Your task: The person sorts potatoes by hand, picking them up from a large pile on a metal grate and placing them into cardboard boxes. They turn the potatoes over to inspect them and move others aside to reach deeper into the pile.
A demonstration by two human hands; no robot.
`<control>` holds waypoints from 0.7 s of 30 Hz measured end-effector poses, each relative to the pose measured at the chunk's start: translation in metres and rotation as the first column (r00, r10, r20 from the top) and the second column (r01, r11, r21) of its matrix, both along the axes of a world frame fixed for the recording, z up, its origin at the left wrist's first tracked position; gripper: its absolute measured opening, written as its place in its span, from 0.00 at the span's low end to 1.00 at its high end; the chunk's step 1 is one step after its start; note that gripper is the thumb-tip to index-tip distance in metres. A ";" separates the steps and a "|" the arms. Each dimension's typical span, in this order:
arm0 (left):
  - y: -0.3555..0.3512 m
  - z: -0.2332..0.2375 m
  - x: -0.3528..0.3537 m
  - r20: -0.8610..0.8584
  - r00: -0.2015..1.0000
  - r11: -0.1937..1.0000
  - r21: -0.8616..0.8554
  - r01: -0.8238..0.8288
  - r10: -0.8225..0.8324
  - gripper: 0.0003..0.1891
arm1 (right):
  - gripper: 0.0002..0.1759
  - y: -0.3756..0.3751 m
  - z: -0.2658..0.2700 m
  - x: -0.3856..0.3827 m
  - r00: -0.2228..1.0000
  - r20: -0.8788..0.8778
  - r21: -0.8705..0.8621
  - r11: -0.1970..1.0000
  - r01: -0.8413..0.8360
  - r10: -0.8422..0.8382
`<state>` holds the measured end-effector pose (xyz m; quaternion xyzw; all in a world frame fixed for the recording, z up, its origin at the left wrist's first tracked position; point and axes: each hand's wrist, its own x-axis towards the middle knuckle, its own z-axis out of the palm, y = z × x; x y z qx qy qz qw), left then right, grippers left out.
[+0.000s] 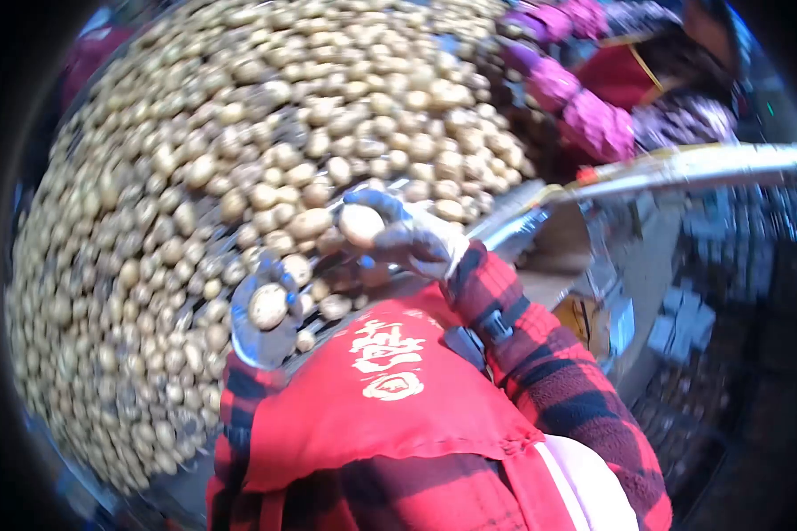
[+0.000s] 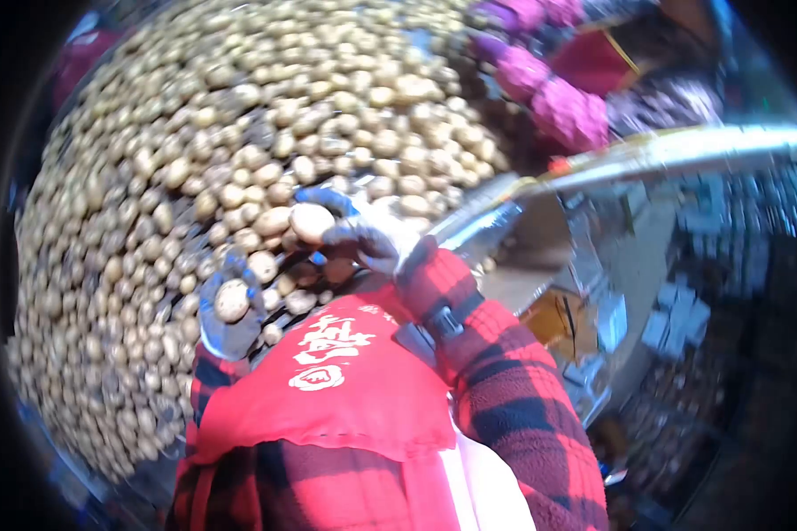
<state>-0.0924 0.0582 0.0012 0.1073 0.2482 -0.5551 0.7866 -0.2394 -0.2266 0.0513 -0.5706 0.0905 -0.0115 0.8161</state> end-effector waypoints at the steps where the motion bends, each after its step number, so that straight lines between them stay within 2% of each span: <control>1: 0.003 -0.011 0.000 -0.006 0.999 0.998 -0.040 0.052 -0.052 0.17 | 0.37 -0.004 -0.001 -0.035 0.950 0.306 -0.373 0.911 0.178 -0.060; 2: 0.003 -0.018 -0.001 -0.007 0.995 0.993 -0.073 0.094 -0.095 0.19 | 0.38 -0.005 0.015 -0.067 0.966 0.141 -0.116 0.965 0.234 -0.217; 3: -0.002 -0.019 -0.003 0.040 0.991 0.986 -0.098 0.132 -0.129 0.19 | 0.39 -0.006 0.031 -0.100 0.928 -0.037 0.158 0.914 0.373 -0.372; 4: -0.007 -0.019 -0.004 0.051 0.984 0.983 -0.055 0.176 -0.174 0.19 | 0.39 -0.011 0.040 -0.132 0.812 -0.356 0.371 0.728 0.577 -0.463; 6: -0.019 -0.014 -0.008 0.073 0.963 0.965 0.035 0.259 -0.261 0.19 | 0.41 -0.035 0.019 -0.204 0.676 -0.368 0.140 0.681 0.719 -0.638; 8: -0.038 -0.008 -0.015 0.198 0.924 0.943 0.128 0.307 -0.328 0.20 | 0.39 -0.042 0.001 -0.243 0.296 -0.491 -0.337 0.492 0.802 -0.819; 9: -0.053 0.002 -0.017 0.230 0.902 0.927 0.184 0.327 -0.364 0.20 | 0.34 -0.040 -0.019 -0.238 0.188 -0.238 -0.856 0.297 0.424 -0.953; 10: -0.068 0.010 -0.022 0.258 0.877 0.906 0.243 0.347 -0.405 0.21 | 0.29 -0.028 -0.024 -0.250 0.305 0.028 -0.999 -0.016 0.041 -0.952; 11: -0.081 0.014 -0.032 0.510 0.738 0.893 0.326 0.310 -0.442 0.23 | 0.29 -0.008 0.022 -0.207 0.361 -0.135 -0.742 0.336 0.580 -0.923; 12: -0.098 0.028 -0.041 0.564 0.707 0.902 0.216 0.373 -0.427 0.24 | 0.28 0.004 0.028 -0.185 0.452 -0.241 -0.498 0.509 0.702 -0.859; 13: -0.111 0.034 -0.053 0.636 0.632 0.886 0.206 0.415 -0.444 0.26 | 0.28 0.024 0.040 -0.157 0.527 -0.377 -0.089 0.596 0.798 -0.762; 14: -0.124 0.040 -0.065 0.705 0.552 0.871 0.196 0.451 -0.445 0.27 | 0.31 0.035 -0.006 -0.157 0.715 -0.381 0.468 0.544 0.696 -0.586; 15: -0.139 0.060 -0.079 0.759 0.417 0.807 0.234 0.542 -0.500 0.30 | 0.34 0.053 0.009 -0.133 0.813 -0.311 0.641 0.523 0.562 -0.492; 16: -0.148 0.076 -0.089 0.798 0.276 0.737 0.282 0.614 -0.535 0.34 | 0.38 0.069 0.011 -0.124 0.865 -0.158 0.763 0.497 0.414 -0.476; 17: -0.143 0.071 -0.094 0.855 0.142 0.724 0.321 0.610 -0.499 0.36 | 0.38 0.065 0.004 -0.137 0.848 -0.184 0.686 0.553 0.473 -0.497; 18: -0.144 0.066 -0.090 0.924 -0.206 0.759 0.382 0.527 -0.322 0.37 | 0.38 0.057 0.000 -0.159 0.831 -0.207 0.602 0.602 0.524 -0.516; 19: -0.140 0.058 -0.086 0.920 -0.198 0.759 0.390 0.521 -0.337 0.36 | 0.38 0.050 0.013 -0.185 0.780 -0.251 0.546 0.581 0.603 -0.574; 20: -0.133 0.052 -0.080 0.917 -0.186 0.758 0.397 0.517 -0.353 0.36 | 0.35 0.051 0.020 -0.212 0.654 -0.270 0.538 0.452 0.711 -0.707; 21: -0.121 0.051 -0.072 0.858 -0.064 0.721 0.467 0.512 -0.510 0.35 | 0.31 0.045 0.021 -0.246 0.598 -0.271 0.593 0.358 0.721 -0.754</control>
